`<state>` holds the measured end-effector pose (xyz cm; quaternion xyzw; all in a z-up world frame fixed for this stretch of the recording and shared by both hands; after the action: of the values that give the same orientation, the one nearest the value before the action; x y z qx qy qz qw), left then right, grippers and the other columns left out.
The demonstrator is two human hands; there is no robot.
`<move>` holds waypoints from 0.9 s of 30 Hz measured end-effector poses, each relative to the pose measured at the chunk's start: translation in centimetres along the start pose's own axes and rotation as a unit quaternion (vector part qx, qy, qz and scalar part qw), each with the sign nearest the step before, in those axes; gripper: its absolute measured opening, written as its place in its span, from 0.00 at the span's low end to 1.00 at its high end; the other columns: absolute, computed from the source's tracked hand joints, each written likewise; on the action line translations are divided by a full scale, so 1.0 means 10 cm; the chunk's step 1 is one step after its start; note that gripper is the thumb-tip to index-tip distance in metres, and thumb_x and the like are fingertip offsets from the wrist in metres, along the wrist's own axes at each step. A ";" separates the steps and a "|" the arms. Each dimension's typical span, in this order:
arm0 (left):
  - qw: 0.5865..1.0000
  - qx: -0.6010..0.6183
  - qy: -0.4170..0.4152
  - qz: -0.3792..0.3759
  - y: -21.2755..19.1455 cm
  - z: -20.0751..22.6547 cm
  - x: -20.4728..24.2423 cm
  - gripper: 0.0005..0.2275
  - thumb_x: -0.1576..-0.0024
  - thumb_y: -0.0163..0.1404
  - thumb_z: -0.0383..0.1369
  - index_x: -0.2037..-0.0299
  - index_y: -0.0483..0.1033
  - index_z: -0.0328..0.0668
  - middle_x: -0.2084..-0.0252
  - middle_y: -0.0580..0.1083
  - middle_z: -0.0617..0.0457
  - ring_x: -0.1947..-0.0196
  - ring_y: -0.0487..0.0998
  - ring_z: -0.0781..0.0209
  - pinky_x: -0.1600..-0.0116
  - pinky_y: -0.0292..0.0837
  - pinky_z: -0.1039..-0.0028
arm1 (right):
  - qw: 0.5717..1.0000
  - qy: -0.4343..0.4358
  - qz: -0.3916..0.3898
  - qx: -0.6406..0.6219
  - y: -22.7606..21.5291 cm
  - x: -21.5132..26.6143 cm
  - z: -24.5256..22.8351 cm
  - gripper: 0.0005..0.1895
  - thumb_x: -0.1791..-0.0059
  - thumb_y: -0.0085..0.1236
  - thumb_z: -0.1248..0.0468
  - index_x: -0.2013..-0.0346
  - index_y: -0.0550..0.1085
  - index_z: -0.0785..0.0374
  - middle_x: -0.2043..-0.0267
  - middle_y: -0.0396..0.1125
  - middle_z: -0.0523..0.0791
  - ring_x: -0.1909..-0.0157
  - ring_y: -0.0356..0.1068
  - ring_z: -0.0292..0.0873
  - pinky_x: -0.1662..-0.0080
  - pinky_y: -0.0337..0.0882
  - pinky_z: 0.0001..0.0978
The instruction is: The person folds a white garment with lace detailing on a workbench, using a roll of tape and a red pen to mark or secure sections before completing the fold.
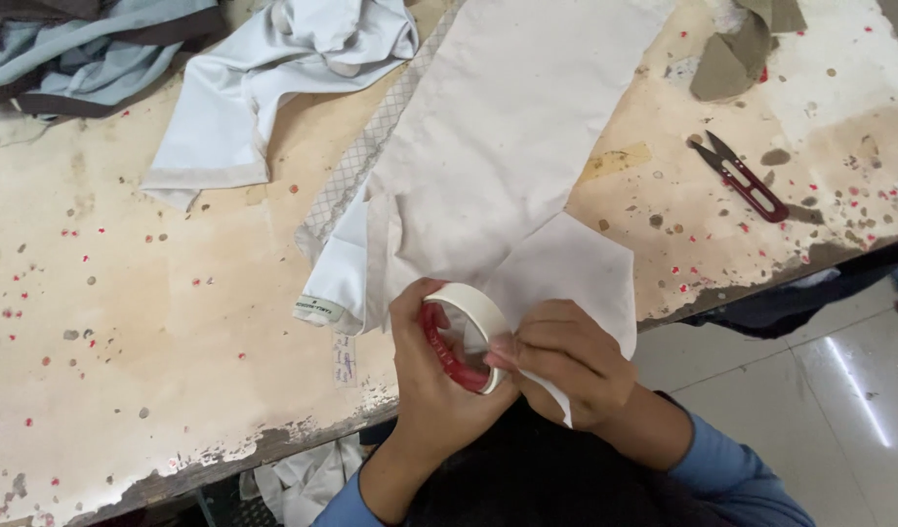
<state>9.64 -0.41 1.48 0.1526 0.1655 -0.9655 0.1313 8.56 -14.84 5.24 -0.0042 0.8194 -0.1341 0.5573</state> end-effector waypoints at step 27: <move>0.982 -0.062 0.154 -0.094 0.61 0.05 -0.27 0.43 0.51 0.63 0.49 0.34 0.54 0.27 0.32 0.62 0.32 0.29 0.62 0.35 0.27 0.63 0.50 | 0.763 0.497 -0.208 -0.357 -0.14 0.45 1.10 0.05 0.54 0.67 0.65 0.70 0.81 0.65 0.63 0.70 0.46 0.59 0.75 0.43 0.60 0.78 0.26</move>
<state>13.89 -5.60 1.15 0.2744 0.2569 -0.9264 0.0221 16.68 -19.28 -2.27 -0.3059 0.9493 0.0717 -0.0114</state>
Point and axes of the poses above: each hand's wrist, its own x-axis away from the middle knuckle, its own y-axis out of the palm, z = x × y, the point moved 10 cm from there along -x, towards the middle knuckle
